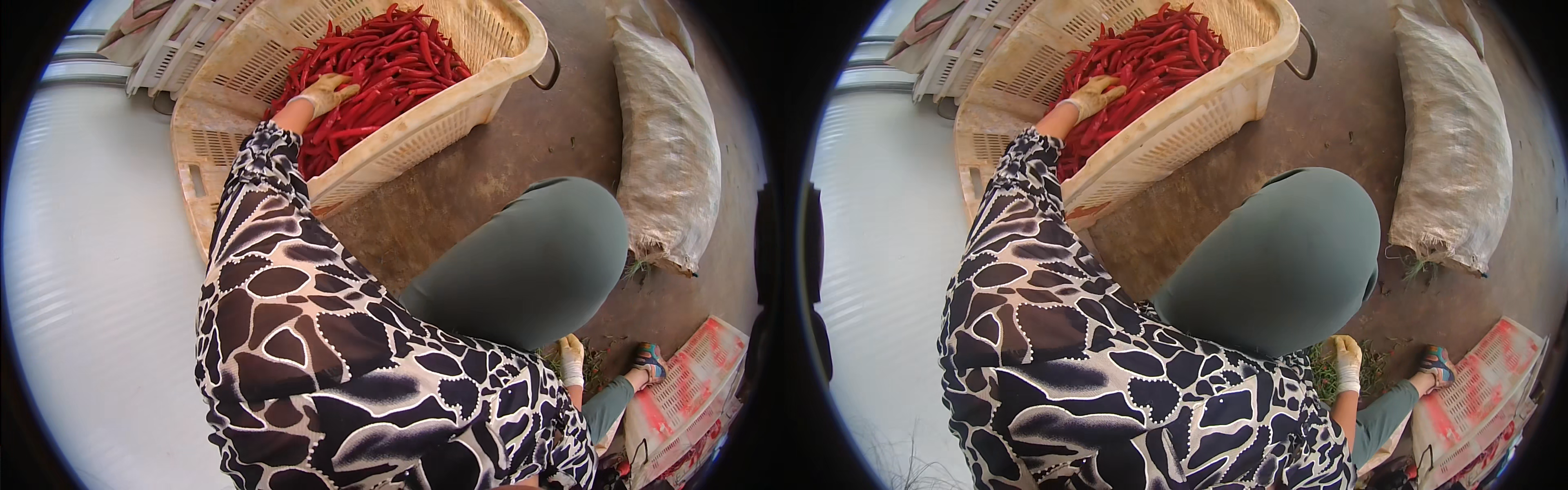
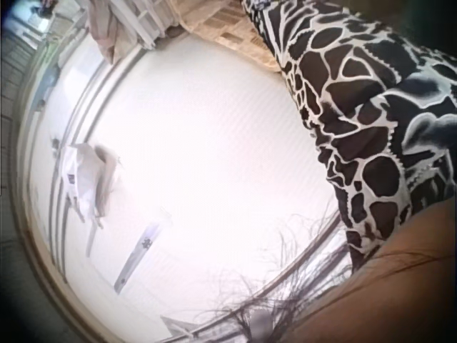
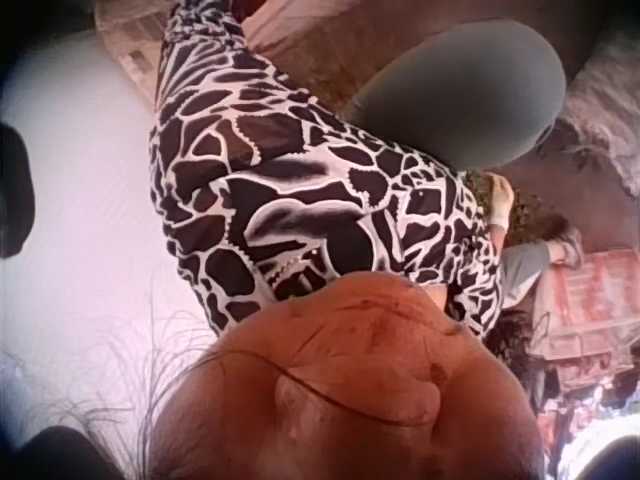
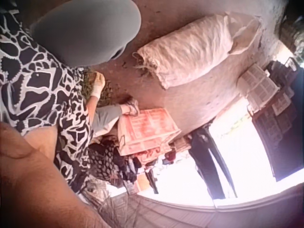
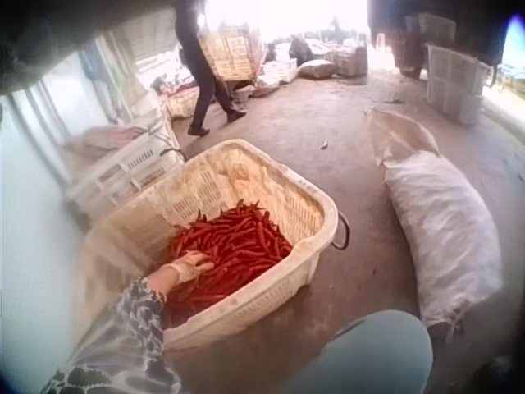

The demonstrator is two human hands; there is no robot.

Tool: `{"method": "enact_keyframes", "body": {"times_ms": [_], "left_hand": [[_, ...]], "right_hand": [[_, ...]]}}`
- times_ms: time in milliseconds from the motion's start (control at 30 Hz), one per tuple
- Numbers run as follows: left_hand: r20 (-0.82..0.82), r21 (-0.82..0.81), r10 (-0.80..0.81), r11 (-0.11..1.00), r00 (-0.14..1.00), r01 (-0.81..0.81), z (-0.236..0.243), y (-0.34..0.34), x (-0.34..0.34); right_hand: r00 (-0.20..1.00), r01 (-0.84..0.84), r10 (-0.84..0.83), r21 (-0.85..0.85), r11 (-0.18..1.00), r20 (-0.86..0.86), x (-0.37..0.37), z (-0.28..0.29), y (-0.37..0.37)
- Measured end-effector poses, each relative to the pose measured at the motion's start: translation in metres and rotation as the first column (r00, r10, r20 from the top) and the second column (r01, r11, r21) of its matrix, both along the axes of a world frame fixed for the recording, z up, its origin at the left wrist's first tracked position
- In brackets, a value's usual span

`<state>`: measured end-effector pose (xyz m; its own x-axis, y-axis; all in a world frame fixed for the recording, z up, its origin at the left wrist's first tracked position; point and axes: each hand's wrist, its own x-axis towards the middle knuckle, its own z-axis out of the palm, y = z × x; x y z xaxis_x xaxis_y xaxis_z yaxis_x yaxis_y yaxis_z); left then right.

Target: The person sits on the floor and removes stems from red chilies, placing the cleaned chilies into a basket. The person also empties a sack of chilies onto the floor to continue processing.

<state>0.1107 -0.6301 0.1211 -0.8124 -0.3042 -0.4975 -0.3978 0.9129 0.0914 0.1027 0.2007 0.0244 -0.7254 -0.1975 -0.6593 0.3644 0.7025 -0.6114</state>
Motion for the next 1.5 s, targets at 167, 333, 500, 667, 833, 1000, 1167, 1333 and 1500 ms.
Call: {"method": "enact_keyframes", "body": {"times_ms": [167,333,500,667,833,1000,1167,1333,1500], "left_hand": [[0.400,-0.017,0.367,0.919,0.840,-0.394,0.023,0.016,0.144],[0.675,-0.208,0.258,0.965,0.692,-0.157,0.047,0.006,0.164],[0.146,-0.349,0.229,0.922,0.962,-0.166,0.084,-0.053,0.066],[-0.120,-0.165,0.278,0.941,0.953,-0.295,0.105,-0.041,0.026],[0.104,-0.163,0.546,0.834,0.831,-0.528,0.042,-0.008,0.015],[-0.086,-0.055,0.572,0.815,0.816,-0.577,-0.029,-0.047,-0.003],[-0.055,-0.348,0.363,0.866,0.930,-0.358,-0.034,-0.050,-0.014],[-0.739,0.021,0.332,0.881,0.586,-0.473,0.139,-0.009,0.007],[-0.954,-0.046,-0.118,0.966,0.276,0.255,0.284,0.150,-0.051]], "right_hand": [[0.985,0.102,-0.102,0.008,0.995,0.139,0.017,-0.020,0.016],[0.954,0.061,-0.053,-0.018,0.998,0.296,0.021,-0.025,0.021],[0.994,-0.105,0.105,0.014,0.994,0.003,-0.004,-0.024,0.025],[0.965,0.234,-0.207,-0.171,0.957,0.161,0.013,-0.033,0.046],[0.987,0.157,-0.158,0.037,0.987,0.019,-0.013,0.003,0.085],[0.989,0.111,-0.096,0.138,0.984,-0.112,-0.077,0.058,0.109],[1.000,-0.014,0.018,0.151,0.988,-0.025,-0.049,0.033,0.078],[0.957,-0.231,0.239,0.067,0.971,-0.164,-0.050,0.054,-0.015],[0.831,-0.260,0.012,-0.370,0.892,-0.555,-0.159,0.230,-0.143]]}}
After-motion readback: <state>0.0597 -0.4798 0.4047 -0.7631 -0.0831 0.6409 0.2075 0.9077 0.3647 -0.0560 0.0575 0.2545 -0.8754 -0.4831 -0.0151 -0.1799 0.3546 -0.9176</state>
